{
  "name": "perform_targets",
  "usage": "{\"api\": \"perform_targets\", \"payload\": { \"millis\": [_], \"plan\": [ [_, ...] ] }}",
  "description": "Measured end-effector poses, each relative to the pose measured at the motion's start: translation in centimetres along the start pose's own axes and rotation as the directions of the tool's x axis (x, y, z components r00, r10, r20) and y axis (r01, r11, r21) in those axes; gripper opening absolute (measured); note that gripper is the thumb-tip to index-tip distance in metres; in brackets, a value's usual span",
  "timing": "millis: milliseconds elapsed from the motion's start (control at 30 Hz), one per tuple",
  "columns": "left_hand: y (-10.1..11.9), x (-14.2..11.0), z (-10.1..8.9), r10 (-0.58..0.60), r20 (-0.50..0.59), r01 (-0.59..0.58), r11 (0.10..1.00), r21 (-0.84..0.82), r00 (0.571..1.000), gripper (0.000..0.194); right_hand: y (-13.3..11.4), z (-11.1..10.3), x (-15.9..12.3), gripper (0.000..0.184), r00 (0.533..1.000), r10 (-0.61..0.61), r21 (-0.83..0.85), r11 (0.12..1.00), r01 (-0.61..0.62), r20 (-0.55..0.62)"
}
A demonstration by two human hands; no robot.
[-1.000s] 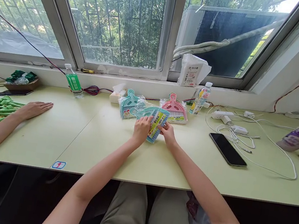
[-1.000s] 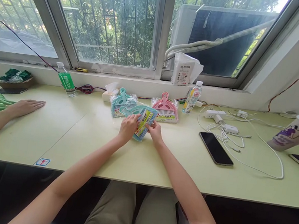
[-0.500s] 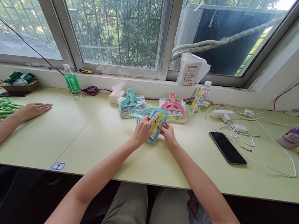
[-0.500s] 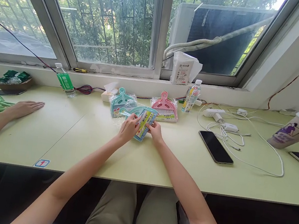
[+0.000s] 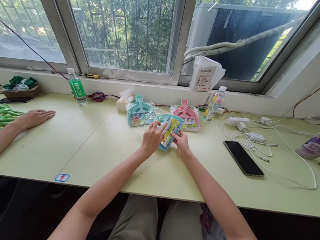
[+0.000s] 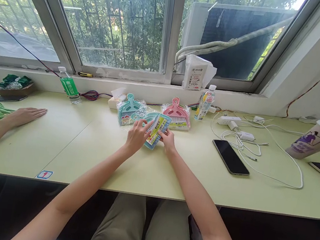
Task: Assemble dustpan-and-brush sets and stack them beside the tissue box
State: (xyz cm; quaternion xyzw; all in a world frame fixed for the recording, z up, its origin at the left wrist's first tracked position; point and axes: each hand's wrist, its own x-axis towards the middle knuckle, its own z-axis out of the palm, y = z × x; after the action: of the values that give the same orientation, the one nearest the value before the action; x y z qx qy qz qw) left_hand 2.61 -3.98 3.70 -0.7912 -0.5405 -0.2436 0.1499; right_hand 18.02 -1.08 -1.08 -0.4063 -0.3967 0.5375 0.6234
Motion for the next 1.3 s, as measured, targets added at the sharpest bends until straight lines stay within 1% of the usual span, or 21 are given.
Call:
{"api": "perform_targets", "payload": {
  "millis": [67, 167, 233, 300, 367, 467, 600, 667, 767, 900, 1033, 1200, 1300],
  "plan": [
    [-0.1, 0.1, 0.3, -0.023, 0.039, 0.024, 0.999, -0.033, 0.999, 0.049, -0.1, 0.0, -0.1, 0.038, 1.000, -0.003, -0.007, 1.000, 0.003, 0.019],
    [-0.5, 0.2, 0.6, -0.035, 0.140, 0.051, 0.992, -0.113, 0.990, 0.049, 0.0, 0.2, -0.2, 0.042, 0.997, 0.003, -0.044, 0.999, 0.001, 0.075],
    [-0.8, 0.3, 0.6, -0.042, 0.172, 0.073, 0.982, -0.176, 0.984, 0.047, 0.0, 0.3, -0.3, 0.044, 0.995, 0.011, -0.073, 0.997, -0.004, 0.095],
    [-0.9, 0.5, 0.4, -0.058, 0.176, 0.095, 0.973, -0.209, 0.983, 0.042, 0.0, 0.3, -0.3, 0.044, 0.996, 0.014, -0.086, 0.996, -0.006, 0.091],
    [-0.9, 0.5, 0.2, -0.066, 0.169, 0.101, 0.973, -0.207, 0.983, 0.037, 0.0, 0.2, -0.2, 0.043, 0.997, 0.011, -0.082, 0.997, -0.005, 0.074],
    [-0.7, 0.5, 0.1, -0.022, 0.169, 0.053, 0.981, -0.185, 0.985, 0.032, 0.0, 0.0, 0.0, 0.040, 0.999, 0.011, -0.077, 0.997, -0.007, 0.050],
    [-0.5, 0.4, 0.0, 0.051, 0.202, -0.018, 0.987, -0.162, 0.978, 0.028, 0.1, 0.0, 0.2, 0.038, 0.999, 0.019, -0.066, 0.998, -0.016, 0.043],
    [-0.5, 0.3, 0.0, 0.074, 0.223, -0.045, 0.990, -0.134, 0.972, 0.030, 0.1, -0.1, 0.2, 0.038, 0.999, 0.016, -0.062, 0.998, -0.014, 0.033],
    [-0.5, 0.2, 0.1, 0.104, 0.239, -0.084, 0.992, -0.095, 0.965, 0.039, 0.0, -0.2, 0.3, 0.039, 1.000, 0.014, -0.072, 0.997, -0.013, 0.014],
    [-0.4, 0.1, 0.2, 0.142, 0.254, -0.124, 0.988, -0.087, 0.957, 0.048, -0.1, -0.2, 0.3, 0.043, 0.999, 0.017, -0.076, 0.997, -0.013, 0.042],
    [0.0, -0.1, 0.0, 0.132, 0.230, -0.113, 0.989, -0.095, 0.964, 0.050, -0.2, -0.1, 0.0, 0.048, 0.994, 0.009, -0.084, 0.996, 0.001, 0.110],
    [0.5, -0.3, 0.4, 0.103, 0.221, -0.081, 0.991, -0.106, 0.970, 0.054, -0.3, 0.2, -0.4, 0.053, 0.991, 0.012, -0.125, 0.992, 0.005, 0.136],
    [0.5, -0.4, 0.8, 0.081, 0.179, -0.065, 0.993, -0.094, 0.980, 0.052, -0.2, 0.3, -0.5, 0.056, 0.988, 0.018, -0.145, 0.989, 0.004, 0.154]
  ]
}}
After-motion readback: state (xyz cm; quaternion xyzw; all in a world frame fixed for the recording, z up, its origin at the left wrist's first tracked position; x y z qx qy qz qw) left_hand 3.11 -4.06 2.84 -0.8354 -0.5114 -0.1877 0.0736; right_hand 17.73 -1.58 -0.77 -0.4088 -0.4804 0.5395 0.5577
